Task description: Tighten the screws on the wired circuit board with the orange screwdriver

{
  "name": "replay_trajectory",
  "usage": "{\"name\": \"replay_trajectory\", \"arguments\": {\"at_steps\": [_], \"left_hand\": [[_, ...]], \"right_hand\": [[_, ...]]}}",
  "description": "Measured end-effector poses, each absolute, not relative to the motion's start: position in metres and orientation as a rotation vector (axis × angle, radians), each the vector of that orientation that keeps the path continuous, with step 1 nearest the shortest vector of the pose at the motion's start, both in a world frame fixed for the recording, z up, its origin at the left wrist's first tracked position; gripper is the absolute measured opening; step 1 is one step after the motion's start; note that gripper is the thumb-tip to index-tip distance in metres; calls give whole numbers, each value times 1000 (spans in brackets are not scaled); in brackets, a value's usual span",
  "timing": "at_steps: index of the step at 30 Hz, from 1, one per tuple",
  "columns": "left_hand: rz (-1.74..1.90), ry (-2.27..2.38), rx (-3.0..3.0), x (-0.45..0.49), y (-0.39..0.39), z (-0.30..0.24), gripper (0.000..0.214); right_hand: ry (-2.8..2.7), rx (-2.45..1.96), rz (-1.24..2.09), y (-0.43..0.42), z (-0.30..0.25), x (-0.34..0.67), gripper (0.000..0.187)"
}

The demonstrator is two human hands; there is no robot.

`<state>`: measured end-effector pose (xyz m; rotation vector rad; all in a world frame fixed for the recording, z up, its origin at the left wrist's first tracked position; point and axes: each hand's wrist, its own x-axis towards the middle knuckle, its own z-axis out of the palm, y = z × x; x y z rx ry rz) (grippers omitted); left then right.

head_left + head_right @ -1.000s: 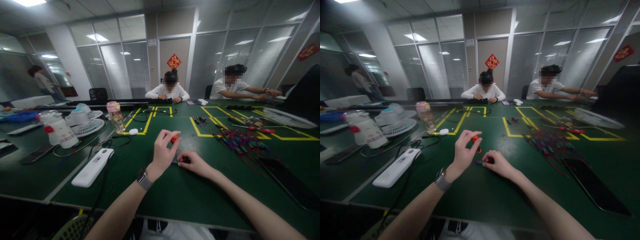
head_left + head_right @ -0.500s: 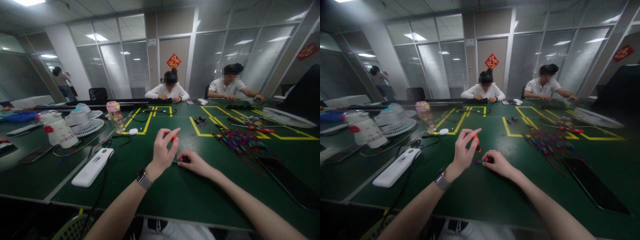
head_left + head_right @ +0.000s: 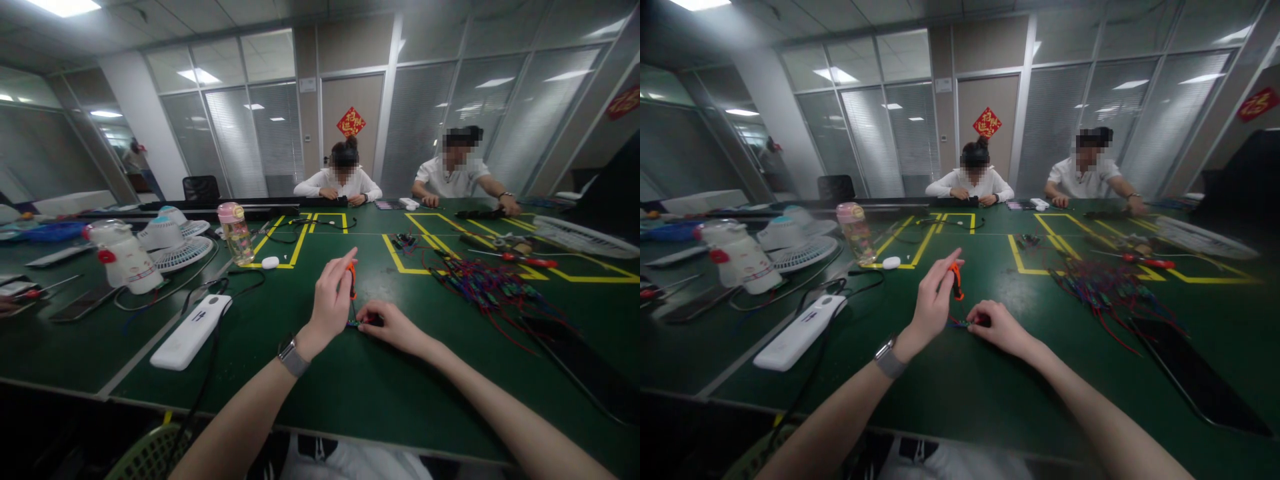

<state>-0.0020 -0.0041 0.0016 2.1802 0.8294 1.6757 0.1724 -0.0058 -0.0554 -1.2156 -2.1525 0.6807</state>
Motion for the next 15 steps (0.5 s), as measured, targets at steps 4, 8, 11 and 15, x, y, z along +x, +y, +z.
{"name": "replay_trajectory", "arguments": {"at_steps": [4, 8, 11, 15], "left_hand": [[1676, 831, 2178, -2, -2, 1, 34], [1713, 919, 2180, -2, -3, 2, 25], [1681, 869, 2162, -3, -5, 2, 31], [1672, 798, 2179, -2, -5, 3, 34]], "right_hand": [[-2160, -1213, 671, -5, -55, 173, 8], [-2168, -1209, 670, -6, -55, 173, 7], [-2161, -1206, 676, -6, -55, 173, 7], [-2157, -1215, 678, -6, -55, 173, 7]]}}
